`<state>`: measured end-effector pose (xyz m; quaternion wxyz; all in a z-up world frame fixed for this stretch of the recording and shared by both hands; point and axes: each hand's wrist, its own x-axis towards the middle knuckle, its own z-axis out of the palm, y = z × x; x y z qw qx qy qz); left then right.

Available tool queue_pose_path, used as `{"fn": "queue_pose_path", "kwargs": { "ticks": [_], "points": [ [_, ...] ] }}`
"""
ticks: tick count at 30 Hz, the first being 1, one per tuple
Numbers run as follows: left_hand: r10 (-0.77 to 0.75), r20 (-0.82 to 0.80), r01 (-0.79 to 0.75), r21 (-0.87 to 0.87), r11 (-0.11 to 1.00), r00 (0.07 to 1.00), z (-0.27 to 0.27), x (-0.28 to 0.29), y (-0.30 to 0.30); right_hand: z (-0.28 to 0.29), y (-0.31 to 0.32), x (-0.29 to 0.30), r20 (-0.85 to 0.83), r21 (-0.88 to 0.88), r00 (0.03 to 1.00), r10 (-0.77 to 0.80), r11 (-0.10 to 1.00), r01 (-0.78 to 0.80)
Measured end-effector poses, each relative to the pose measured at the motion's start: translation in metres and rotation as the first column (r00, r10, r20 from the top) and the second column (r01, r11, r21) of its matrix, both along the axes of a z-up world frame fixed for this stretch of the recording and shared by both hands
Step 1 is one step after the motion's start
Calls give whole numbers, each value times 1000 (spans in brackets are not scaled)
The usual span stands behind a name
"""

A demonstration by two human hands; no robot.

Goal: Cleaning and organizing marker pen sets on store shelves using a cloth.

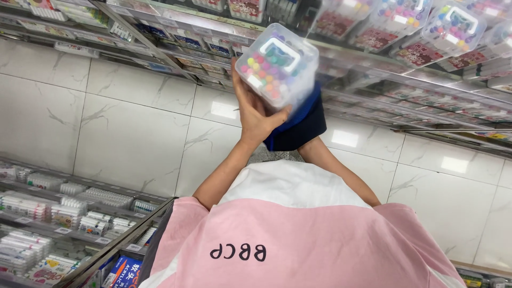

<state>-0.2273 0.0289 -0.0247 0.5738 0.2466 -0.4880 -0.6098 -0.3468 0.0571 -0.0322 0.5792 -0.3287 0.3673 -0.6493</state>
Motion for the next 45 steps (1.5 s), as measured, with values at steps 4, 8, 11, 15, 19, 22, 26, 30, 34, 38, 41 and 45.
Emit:
{"fn": "queue_pose_path", "kwargs": {
  "ticks": [4, 8, 11, 15, 19, 22, 26, 30, 34, 38, 41, 45],
  "points": [
    [-51, 50, 51, -3, 999, 997, -21, -9, 4, 2, 1, 0, 459, 164, 888, -27, 985, -55],
    [-21, 203, 26, -23, 999, 979, -21, -7, 8, 1, -3, -16, 477, 172, 876, -73, 985, -12],
    [58, 389, -20, -102, 995, 919, -22, -7, 11, -2, -6, -27, 448, 166, 889, -96, 986, 23],
    [83, 457, -39, -105, 994, 885, -24, -18, 14, -18, -6, -53, 417, 151, 902, -115, 987, 56],
    [165, 439, -132, -104, 986, 883, -21, -29, -1, -106, 10, -98, 567, 54, 824, 24, 996, -67],
    [265, 433, -224, -144, 964, 862, -31, -40, -34, -116, 16, -112, 613, 109, 790, 10, 989, -97],
    [370, 434, -309, -207, 928, 821, -48, -64, -84, -57, 15, -115, 410, 457, 841, -353, 878, 146],
    [410, 399, -351, -214, 911, 820, -59, -92, -121, -80, 21, -133, 568, 326, 775, -279, 940, 99],
    [550, 450, -442, -330, 834, 703, -75, -119, -144, -55, 20, -134, 533, 406, 783, -320, 909, 94],
    [581, 472, -466, -348, 814, 663, -84, -137, -154, -57, 15, -144, 419, 382, 871, -256, 920, 87],
    [597, 479, -475, -363, 802, 644, -93, -145, -161, -40, 12, -149, 339, 386, 927, -158, 923, 17],
    [637, 489, -484, -414, 771, 596, -107, -153, -168, -13, 5, -153, 252, 453, 968, -16, 886, -103]
  ]
}}
